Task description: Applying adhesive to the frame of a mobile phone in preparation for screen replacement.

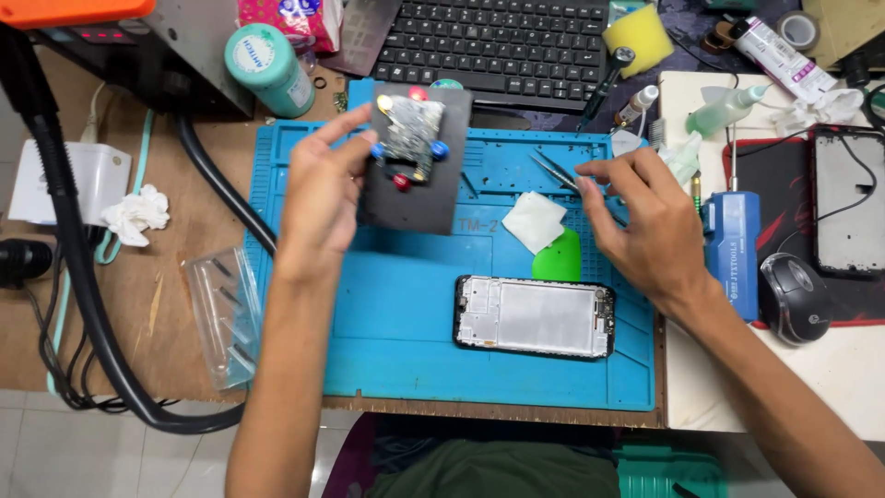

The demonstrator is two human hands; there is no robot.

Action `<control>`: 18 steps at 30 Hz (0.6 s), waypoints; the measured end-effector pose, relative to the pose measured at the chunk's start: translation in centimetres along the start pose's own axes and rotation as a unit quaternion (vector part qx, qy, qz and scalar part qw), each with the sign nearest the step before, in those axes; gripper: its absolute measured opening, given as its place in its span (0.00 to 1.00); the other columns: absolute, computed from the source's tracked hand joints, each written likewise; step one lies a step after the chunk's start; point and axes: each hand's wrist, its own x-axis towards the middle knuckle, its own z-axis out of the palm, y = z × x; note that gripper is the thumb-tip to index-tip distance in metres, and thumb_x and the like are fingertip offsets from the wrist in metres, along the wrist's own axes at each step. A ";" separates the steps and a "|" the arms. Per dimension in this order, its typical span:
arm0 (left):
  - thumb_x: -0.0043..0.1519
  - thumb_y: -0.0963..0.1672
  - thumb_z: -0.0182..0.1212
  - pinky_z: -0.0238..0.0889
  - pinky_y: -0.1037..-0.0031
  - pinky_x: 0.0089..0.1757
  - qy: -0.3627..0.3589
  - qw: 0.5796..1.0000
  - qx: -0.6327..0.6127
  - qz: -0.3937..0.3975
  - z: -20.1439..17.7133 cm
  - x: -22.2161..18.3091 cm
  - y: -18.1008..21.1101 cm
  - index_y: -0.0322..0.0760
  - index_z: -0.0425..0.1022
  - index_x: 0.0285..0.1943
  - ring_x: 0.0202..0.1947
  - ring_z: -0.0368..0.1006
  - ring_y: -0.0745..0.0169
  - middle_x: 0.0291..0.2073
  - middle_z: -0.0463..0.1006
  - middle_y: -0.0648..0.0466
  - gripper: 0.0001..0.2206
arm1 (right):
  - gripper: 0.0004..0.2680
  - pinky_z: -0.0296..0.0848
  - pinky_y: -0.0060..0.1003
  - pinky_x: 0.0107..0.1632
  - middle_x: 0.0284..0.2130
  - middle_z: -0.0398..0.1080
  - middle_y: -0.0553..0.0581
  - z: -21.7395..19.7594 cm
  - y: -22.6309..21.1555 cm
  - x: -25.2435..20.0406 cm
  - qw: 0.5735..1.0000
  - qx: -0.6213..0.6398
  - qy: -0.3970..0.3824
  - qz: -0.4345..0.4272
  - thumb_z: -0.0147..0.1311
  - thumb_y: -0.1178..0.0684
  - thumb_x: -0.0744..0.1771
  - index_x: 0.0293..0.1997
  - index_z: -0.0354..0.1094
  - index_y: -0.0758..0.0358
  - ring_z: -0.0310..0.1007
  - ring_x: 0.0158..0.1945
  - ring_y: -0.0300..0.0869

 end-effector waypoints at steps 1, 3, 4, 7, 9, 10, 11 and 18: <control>0.63 0.35 0.55 0.77 0.71 0.39 0.005 0.999 -0.049 -0.002 -1.3 0.7 0.2 0.24 0.71 0.63 0.34 0.82 0.61 0.35 0.82 0.45 0.17 | 0.04 0.77 0.37 0.40 0.34 0.69 0.53 -0.2 0.0 0.2 0.999 0.025 0.004 -0.021 0.60 0.59 0.72 0.50 0.79 0.62 0.76 0.37 0.45; 0.63 0.36 0.57 0.79 0.69 0.39 0.022 0.999 -0.049 -0.001 -3.8 1.1 0.4 0.26 0.72 0.62 0.35 0.84 0.58 0.36 0.82 0.45 0.17 | 0.03 0.77 0.39 0.41 0.33 0.69 0.55 -0.5 -1.8 1.0 0.998 0.061 -0.018 -0.007 0.60 0.60 0.71 0.48 0.79 0.63 0.77 0.36 0.46; 0.63 0.37 0.58 0.82 0.67 0.40 0.035 0.998 -0.051 0.000 -5.0 1.4 0.6 0.28 0.73 0.62 0.37 0.85 0.55 0.37 0.83 0.46 0.17 | 0.03 0.77 0.40 0.42 0.32 0.70 0.56 -0.8 -2.7 1.5 0.995 0.094 -0.038 0.009 0.59 0.61 0.71 0.47 0.79 0.63 0.77 0.36 0.48; 0.64 0.37 0.58 0.82 0.69 0.42 0.058 0.998 -0.040 0.003 -5.5 -0.4 1.6 0.28 0.71 0.65 0.38 0.85 0.58 0.39 0.82 0.47 0.19 | 0.03 0.77 0.41 0.41 0.30 0.72 0.59 0.1 -4.7 2.7 0.979 0.177 -0.093 0.021 0.58 0.59 0.70 0.46 0.76 0.64 0.77 0.35 0.50; 0.63 0.37 0.59 0.81 0.69 0.40 0.067 0.997 -0.046 -0.001 -5.4 -1.2 0.6 0.28 0.71 0.64 0.36 0.85 0.57 0.37 0.82 0.48 0.19 | 0.08 0.76 0.45 0.43 0.33 0.74 0.63 0.1 -7.5 4.0 0.967 0.211 -0.138 0.033 0.58 0.58 0.69 0.52 0.73 0.66 0.78 0.37 0.53; 0.63 0.37 0.60 0.81 0.69 0.38 0.074 0.996 -0.052 -0.008 -5.3 -1.5 0.1 0.28 0.70 0.64 0.35 0.84 0.57 0.36 0.81 0.49 0.19 | 0.12 0.76 0.49 0.44 0.36 0.75 0.68 0.0 -8.8 4.8 0.951 0.243 -0.182 0.048 0.58 0.56 0.68 0.58 0.70 0.67 0.79 0.39 0.57; 0.63 0.37 0.60 0.81 0.69 0.38 0.076 0.996 -0.054 -0.004 -4.9 -2.1 -0.2 0.28 0.70 0.64 0.35 0.84 0.57 0.36 0.81 0.49 0.19 | 0.12 0.76 0.49 0.44 0.36 0.75 0.68 0.1 -10.2 5.2 0.952 0.243 -0.182 0.043 0.58 0.56 0.68 0.58 0.70 0.67 0.79 0.39 0.57; 0.61 0.35 0.58 0.81 0.65 0.32 0.072 0.994 -0.081 0.014 -1.5 -6.1 0.2 0.29 0.71 0.61 0.30 0.83 0.52 0.33 0.76 0.51 0.18 | 0.36 0.70 0.61 0.57 0.53 0.67 0.81 1.5 -14.9 8.7 0.908 0.288 -0.270 0.137 0.71 0.43 0.60 0.69 0.55 0.77 0.68 0.58 0.73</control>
